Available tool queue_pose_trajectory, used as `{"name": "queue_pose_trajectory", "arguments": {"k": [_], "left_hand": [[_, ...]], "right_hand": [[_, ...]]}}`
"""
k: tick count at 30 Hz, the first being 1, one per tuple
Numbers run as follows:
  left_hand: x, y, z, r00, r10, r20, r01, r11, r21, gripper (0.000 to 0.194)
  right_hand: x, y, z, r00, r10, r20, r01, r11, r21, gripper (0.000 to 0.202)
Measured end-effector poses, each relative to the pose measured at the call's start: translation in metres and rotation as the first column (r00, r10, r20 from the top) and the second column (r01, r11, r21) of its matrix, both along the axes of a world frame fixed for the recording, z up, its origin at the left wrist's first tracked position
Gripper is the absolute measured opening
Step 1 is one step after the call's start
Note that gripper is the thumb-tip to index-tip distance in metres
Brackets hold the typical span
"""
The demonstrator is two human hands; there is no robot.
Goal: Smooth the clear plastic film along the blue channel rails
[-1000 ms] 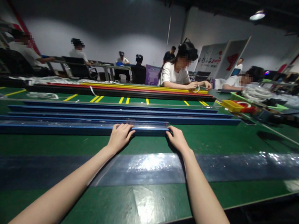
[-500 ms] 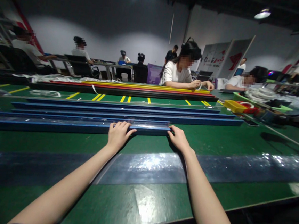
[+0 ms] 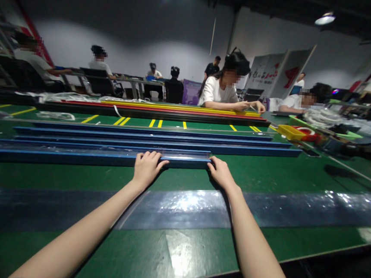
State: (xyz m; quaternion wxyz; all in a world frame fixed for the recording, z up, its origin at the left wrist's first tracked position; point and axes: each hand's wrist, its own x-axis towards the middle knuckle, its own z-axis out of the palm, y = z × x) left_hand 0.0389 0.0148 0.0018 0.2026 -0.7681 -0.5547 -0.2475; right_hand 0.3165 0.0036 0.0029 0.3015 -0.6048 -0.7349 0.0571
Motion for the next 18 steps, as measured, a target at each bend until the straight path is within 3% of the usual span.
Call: {"name": "queue_pose_trajectory", "arguments": {"k": [18], "left_hand": [[-0.0013,0.0031,-0.0022,1.000,0.006,-0.020,-0.006,1.000,0.016,0.037]], "right_hand": [[-0.0005,-0.0002,-0.0002,1.000,-0.011,-0.001,0.011,1.000,0.004,0.021]]}}
